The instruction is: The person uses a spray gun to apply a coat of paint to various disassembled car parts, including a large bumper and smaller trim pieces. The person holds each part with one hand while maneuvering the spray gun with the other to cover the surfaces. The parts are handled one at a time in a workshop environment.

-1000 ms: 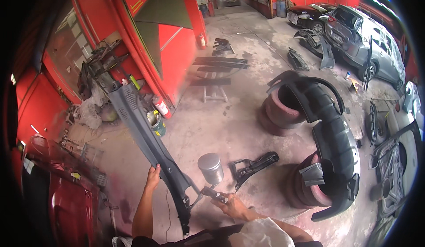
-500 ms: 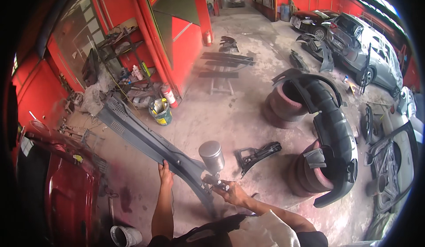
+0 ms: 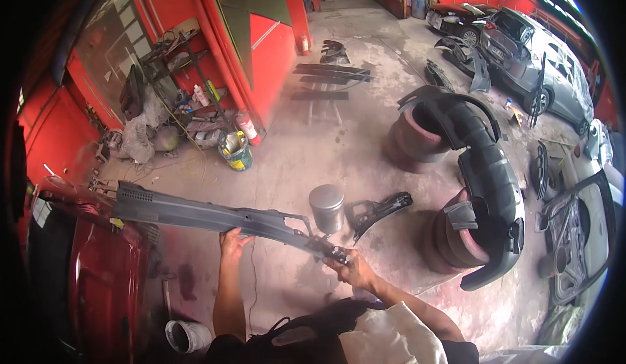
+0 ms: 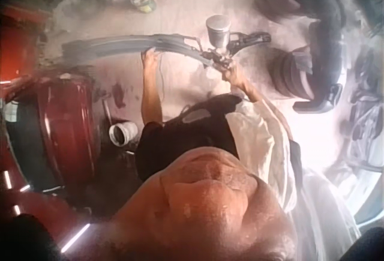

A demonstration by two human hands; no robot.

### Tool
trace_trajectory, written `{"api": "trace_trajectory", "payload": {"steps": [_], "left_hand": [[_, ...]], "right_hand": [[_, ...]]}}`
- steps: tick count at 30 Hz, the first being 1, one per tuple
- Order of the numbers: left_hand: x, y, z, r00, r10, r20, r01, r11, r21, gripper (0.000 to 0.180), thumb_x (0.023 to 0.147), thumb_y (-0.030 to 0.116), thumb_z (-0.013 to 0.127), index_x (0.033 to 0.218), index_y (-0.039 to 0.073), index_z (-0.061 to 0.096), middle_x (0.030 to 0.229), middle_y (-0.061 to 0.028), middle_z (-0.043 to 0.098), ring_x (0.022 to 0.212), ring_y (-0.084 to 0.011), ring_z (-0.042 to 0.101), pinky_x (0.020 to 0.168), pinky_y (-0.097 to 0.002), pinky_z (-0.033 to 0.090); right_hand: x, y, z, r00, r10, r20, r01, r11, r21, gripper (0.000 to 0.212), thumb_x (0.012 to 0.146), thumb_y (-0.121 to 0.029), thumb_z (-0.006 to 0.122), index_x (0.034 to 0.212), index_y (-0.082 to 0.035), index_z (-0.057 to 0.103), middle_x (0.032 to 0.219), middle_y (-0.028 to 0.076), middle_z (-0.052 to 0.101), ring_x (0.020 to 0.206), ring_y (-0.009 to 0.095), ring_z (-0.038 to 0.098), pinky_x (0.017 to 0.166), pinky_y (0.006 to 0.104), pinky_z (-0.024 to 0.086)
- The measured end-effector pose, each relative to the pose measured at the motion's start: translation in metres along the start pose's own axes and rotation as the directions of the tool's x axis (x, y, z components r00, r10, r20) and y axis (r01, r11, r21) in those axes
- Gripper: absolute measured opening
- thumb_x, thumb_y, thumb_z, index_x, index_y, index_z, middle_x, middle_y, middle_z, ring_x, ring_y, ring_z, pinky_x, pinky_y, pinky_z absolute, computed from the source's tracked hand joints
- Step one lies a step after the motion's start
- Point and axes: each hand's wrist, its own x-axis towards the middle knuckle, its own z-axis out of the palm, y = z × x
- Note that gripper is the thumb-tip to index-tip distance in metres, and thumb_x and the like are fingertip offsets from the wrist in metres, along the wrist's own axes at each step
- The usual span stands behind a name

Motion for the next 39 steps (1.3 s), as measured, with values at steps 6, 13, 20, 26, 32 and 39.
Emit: {"api": "trace_trajectory", "payload": {"steps": [6, 13, 20, 26, 32, 39], "left_hand": [[-0.023, -0.024, 0.009, 0.993, 0.030, -0.113, -0.038, 0.997, -0.064, 0.032, 0.084, -0.002, 0.057, 0.115, 0.005, 0.062, 0.106, -0.0052, 0.062, 0.098, -0.0209, 0.063, 0.088, -0.0686, 0.058], [-0.075, 0.008, 0.062, 0.983, 0.158, -0.094, -0.172, 0.971, -0.165, 0.043, 0.081, -0.012, 0.057, 0.123, 0.001, 0.060, 0.113, -0.0108, 0.062, 0.106, -0.0237, 0.063, 0.093, -0.0649, 0.059], [-0.104, -0.027, 0.068, 0.962, 0.185, -0.201, -0.229, 0.949, -0.218, 0.042, 0.082, -0.011, 0.057, 0.123, -0.001, 0.062, 0.120, -0.0127, 0.064, 0.116, -0.0275, 0.062, 0.101, -0.0663, 0.054], [-0.127, -0.018, 0.061, 0.941, 0.266, -0.209, -0.312, 0.922, -0.231, 0.042, 0.082, -0.008, 0.056, 0.123, -0.003, 0.063, 0.124, -0.0141, 0.065, 0.118, -0.0299, 0.063, 0.100, -0.0644, 0.055], [-0.137, -0.008, 0.025, 0.941, 0.271, -0.202, -0.319, 0.910, -0.264, 0.041, 0.083, -0.007, 0.054, 0.123, -0.004, 0.065, 0.124, -0.0163, 0.066, 0.121, -0.0319, 0.063, 0.107, -0.0674, 0.048], [-0.136, -0.021, 0.001, 0.946, 0.294, -0.136, -0.322, 0.900, -0.294, 0.047, 0.083, -0.007, 0.053, 0.129, -0.004, 0.062, 0.131, -0.0165, 0.064, 0.127, -0.0333, 0.059, 0.112, -0.0681, 0.042]], "right_hand": [[-0.004, 0.050, -0.034, 0.981, -0.101, -0.163, 0.098, 0.995, -0.028, 0.030, 0.096, -0.018, 0.068, 0.120, -0.001, 0.070, 0.070, 0.004, 0.063, 0.058, 0.014, 0.059, 0.054, 0.0356, 0.049], [-0.009, 0.004, -0.034, 0.976, 0.042, -0.215, -0.063, 0.994, -0.089, 0.044, 0.096, -0.025, 0.068, 0.122, 0.009, 0.064, 0.066, 0.012, 0.063, 0.054, 0.015, 0.059, 0.057, 0.0350, 0.048], [-0.002, -0.021, -0.019, 1.000, 0.020, 0.010, -0.018, 0.993, -0.117, 0.046, 0.096, -0.026, 0.069, 0.122, 0.011, 0.062, 0.074, 0.017, 0.068, 0.063, 0.020, 0.064, 0.063, 0.0370, 0.052], [0.014, 0.028, -0.032, 0.986, 0.034, -0.164, -0.065, 0.981, -0.184, 0.045, 0.095, -0.027, 0.072, 0.121, 0.009, 0.066, 0.086, 0.024, 0.074, 0.075, 0.025, 0.073, 0.070, 0.0378, 0.055], [0.020, 0.058, -0.043, 0.917, 0.068, -0.393, -0.156, 0.969, -0.194, 0.036, 0.094, -0.025, 0.070, 0.107, 0.008, 0.069, 0.077, 0.024, 0.071, 0.070, 0.035, 0.072, 0.067, 0.0445, 0.052], [-0.007, 0.003, -0.012, 0.997, 0.009, -0.078, -0.019, 0.992, -0.124, 0.035, 0.095, -0.021, 0.069, 0.120, 0.003, 0.068, 0.089, 0.024, 0.073, 0.070, 0.021, 0.070, 0.069, 0.0392, 0.054]]}}
